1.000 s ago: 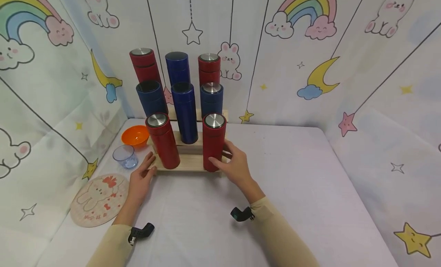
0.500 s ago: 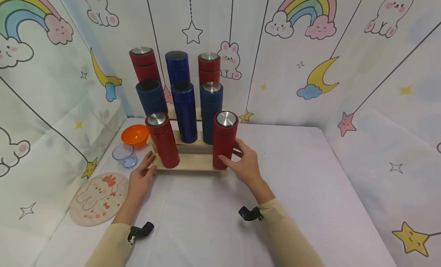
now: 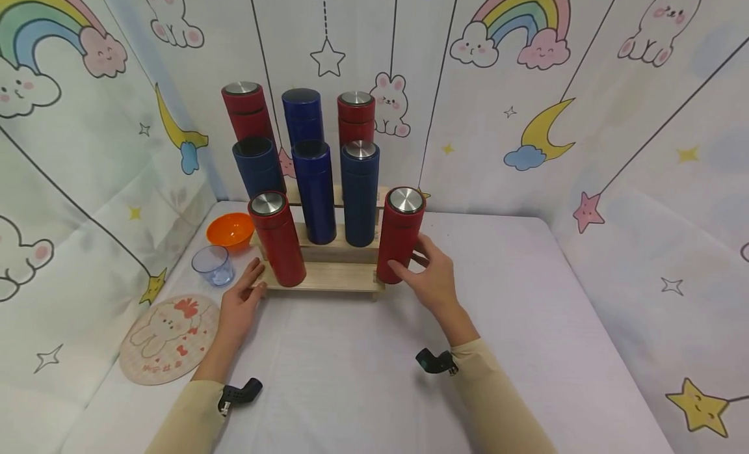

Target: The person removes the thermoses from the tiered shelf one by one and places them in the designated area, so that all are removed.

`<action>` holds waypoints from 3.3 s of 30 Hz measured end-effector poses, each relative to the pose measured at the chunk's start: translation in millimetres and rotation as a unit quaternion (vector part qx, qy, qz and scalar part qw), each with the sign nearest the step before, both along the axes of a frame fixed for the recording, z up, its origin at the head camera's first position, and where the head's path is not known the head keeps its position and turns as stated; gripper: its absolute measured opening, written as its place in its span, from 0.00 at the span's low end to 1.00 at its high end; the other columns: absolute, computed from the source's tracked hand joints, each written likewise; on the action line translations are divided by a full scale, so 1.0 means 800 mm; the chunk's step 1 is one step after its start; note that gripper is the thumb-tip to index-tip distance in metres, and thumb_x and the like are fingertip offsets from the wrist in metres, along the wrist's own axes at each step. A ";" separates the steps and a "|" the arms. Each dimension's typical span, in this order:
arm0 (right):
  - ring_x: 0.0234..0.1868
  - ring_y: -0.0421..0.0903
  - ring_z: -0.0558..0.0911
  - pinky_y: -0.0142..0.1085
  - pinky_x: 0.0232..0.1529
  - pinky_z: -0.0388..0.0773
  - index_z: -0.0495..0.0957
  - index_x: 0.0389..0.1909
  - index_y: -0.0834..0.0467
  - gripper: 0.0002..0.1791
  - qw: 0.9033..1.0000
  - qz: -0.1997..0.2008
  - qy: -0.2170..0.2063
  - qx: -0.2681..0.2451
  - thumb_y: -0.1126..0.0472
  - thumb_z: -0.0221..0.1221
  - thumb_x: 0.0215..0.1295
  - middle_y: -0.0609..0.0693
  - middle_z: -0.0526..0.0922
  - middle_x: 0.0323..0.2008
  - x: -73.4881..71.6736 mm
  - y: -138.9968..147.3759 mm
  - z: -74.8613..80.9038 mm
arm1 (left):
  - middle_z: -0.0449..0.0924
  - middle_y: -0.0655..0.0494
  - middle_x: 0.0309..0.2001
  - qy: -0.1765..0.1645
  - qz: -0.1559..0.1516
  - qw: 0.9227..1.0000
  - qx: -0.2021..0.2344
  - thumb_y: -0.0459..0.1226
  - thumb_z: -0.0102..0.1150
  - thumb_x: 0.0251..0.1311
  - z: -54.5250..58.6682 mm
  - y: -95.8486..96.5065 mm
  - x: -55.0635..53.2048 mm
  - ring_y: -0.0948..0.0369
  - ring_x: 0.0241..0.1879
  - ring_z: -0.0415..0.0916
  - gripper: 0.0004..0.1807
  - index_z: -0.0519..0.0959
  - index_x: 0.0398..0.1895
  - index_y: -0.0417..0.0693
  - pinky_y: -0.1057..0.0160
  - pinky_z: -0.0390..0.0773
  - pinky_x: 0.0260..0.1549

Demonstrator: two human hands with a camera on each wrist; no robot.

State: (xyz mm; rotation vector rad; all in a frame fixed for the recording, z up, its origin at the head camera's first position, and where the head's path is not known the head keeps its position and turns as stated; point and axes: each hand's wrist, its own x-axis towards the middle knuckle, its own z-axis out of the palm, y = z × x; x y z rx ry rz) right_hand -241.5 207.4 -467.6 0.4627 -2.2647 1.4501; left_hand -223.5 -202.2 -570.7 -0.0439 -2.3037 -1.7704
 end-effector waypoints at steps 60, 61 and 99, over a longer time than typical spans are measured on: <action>0.64 0.57 0.83 0.54 0.65 0.81 0.74 0.72 0.59 0.35 0.996 -0.054 -0.071 0.001 0.57 0.76 0.68 0.59 0.83 0.64 -0.106 0.044 -0.046 | 0.63 0.52 0.83 0.033 -0.008 0.999 0.014 0.33 0.58 0.81 -0.003 0.003 0.002 0.53 0.81 0.60 0.26 0.72 0.79 0.39 0.83 0.70 0.57; 0.64 0.58 0.83 0.55 0.64 0.81 0.74 0.72 0.59 0.35 0.996 -0.053 -0.069 0.001 0.56 0.76 0.68 0.59 0.83 0.64 -0.107 0.044 -0.047 | 0.63 0.51 0.83 0.034 -0.008 0.999 0.013 0.33 0.58 0.81 -0.002 0.003 0.002 0.53 0.81 0.60 0.26 0.72 0.79 0.39 0.83 0.70 0.57; 0.67 0.61 0.81 0.55 0.66 0.80 0.72 0.74 0.60 0.38 0.993 -0.041 -0.106 0.003 0.53 0.75 0.68 0.61 0.81 0.66 -0.134 0.037 -0.068 | 0.65 0.54 0.82 0.035 -0.008 0.999 0.014 0.33 0.58 0.81 -0.001 0.002 0.001 0.54 0.81 0.59 0.26 0.73 0.78 0.41 0.81 0.69 0.61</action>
